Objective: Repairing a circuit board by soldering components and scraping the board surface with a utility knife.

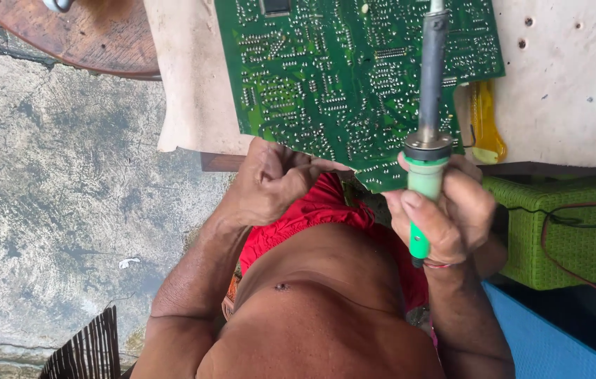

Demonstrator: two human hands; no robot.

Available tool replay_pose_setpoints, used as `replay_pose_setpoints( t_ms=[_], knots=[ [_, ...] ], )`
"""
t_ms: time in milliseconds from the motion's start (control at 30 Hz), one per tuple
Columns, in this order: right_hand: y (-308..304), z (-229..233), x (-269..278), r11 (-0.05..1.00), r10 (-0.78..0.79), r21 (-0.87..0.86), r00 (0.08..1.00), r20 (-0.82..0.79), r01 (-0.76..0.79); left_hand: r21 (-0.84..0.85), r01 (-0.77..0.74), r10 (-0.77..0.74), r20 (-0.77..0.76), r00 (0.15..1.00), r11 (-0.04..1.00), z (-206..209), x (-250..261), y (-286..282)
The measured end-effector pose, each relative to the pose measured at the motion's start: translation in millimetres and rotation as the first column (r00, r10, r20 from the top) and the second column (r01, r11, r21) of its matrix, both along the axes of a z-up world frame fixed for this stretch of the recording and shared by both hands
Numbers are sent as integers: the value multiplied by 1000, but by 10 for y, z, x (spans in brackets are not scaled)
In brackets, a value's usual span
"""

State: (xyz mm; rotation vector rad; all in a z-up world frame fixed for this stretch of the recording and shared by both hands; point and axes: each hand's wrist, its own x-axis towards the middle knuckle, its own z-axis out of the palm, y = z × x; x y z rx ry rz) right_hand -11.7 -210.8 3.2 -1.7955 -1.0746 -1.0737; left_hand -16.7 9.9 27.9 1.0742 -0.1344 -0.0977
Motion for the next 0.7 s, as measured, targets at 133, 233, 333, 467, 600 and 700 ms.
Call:
replay_pose_setpoints(
  t_ms=[133, 233, 333, 467, 600, 700],
  knots=[
    [54, 281, -102, 986, -126, -126, 986, -105, 113, -229, -3, 0, -15, 1000, 973, -602, 8, -149],
    [31, 293, -127, 983, -166, -104, 977, -136, 152, -574, -71, -83, -237, 968, 816, -643, 4, -286],
    [-2, 324, -147, 974, -225, -62, 964, -144, 219, -619, -69, -82, -212, 974, 783, -688, 35, -345],
    [23, 369, -118, 977, -211, -46, 968, -135, 206, -392, -61, 93, 62, 994, 918, -437, 78, -443],
    [118, 420, -80, 977, -211, -13, 970, -124, 211, -142, -295, 311, 113, 944, 945, -477, 79, -564],
    [70, 432, -119, 971, -237, -52, 963, -131, 232, -161, -363, 382, 105, 918, 918, -506, 76, -658]
  ],
)
